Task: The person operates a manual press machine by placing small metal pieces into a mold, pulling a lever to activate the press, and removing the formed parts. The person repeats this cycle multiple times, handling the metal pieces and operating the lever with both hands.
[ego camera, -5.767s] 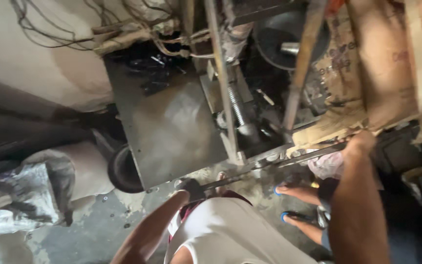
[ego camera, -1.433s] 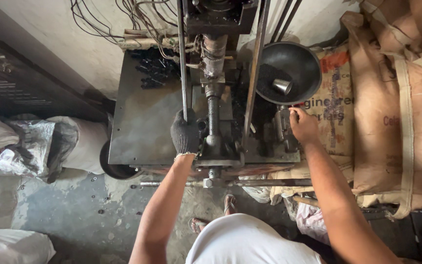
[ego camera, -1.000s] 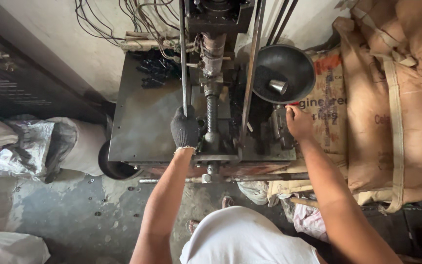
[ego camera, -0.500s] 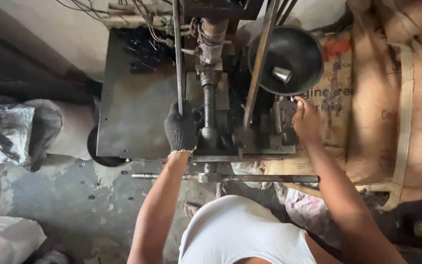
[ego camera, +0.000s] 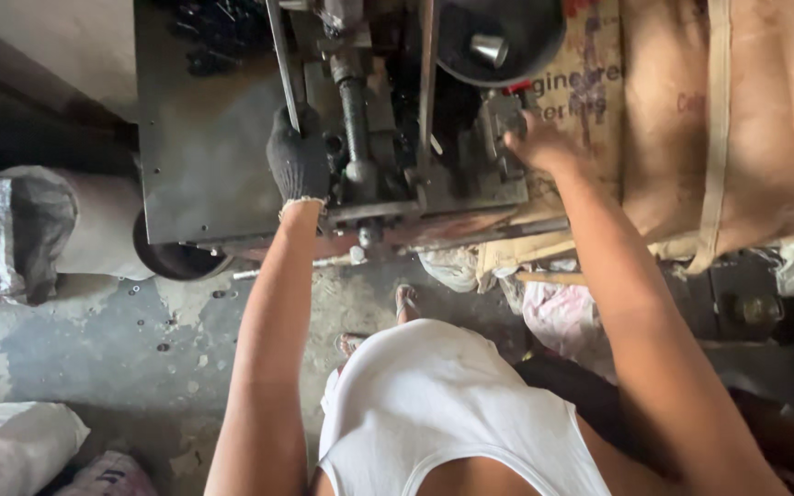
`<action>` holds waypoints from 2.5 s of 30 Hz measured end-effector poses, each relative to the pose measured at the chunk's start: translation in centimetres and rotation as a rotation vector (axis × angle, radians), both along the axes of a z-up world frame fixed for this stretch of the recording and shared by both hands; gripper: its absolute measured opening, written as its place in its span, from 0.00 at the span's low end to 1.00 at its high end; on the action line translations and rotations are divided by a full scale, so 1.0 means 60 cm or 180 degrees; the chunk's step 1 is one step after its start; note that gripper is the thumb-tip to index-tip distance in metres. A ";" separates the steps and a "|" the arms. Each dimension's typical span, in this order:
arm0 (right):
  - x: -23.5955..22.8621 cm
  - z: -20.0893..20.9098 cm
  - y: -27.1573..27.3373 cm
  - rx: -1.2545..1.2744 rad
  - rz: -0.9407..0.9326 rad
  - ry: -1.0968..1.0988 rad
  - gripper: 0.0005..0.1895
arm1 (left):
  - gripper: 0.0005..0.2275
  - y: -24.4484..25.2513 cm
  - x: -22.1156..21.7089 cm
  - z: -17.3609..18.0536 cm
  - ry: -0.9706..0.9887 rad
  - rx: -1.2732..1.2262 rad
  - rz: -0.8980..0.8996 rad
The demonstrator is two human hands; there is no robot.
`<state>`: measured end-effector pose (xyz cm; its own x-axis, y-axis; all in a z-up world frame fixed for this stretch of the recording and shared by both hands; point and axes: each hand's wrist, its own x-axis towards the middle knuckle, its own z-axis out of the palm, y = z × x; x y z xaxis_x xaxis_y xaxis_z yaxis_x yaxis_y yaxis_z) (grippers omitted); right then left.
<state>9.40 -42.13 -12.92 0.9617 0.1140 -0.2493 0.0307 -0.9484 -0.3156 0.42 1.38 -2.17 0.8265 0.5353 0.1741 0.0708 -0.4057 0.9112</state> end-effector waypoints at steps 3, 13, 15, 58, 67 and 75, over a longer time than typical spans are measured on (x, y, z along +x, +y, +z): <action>-0.032 -0.060 -0.042 0.0081 0.0013 0.0360 0.24 | 0.12 0.005 -0.001 -0.006 -0.0063 0.0018 -0.0063; -0.122 -0.092 -0.036 0.2420 -0.1694 -0.0019 0.19 | 0.12 0.004 -0.003 -0.003 0.0015 -0.0008 -0.0094; -0.130 -0.091 -0.033 0.2589 -0.1744 -0.0016 0.19 | 0.12 0.002 -0.007 0.000 0.0103 -0.0140 -0.0123; -0.202 -0.122 0.035 0.4488 -0.2225 -0.0845 0.16 | 0.13 0.001 -0.030 0.027 0.0094 -0.0248 -0.0290; -0.218 -0.091 0.017 0.1714 -0.1073 -0.2110 0.20 | 0.14 -0.005 -0.032 0.046 0.0600 -0.0467 -0.0249; -0.038 0.224 0.074 0.0445 0.0234 -0.1745 0.16 | 0.15 -0.004 -0.035 0.052 0.0635 -0.0454 -0.0307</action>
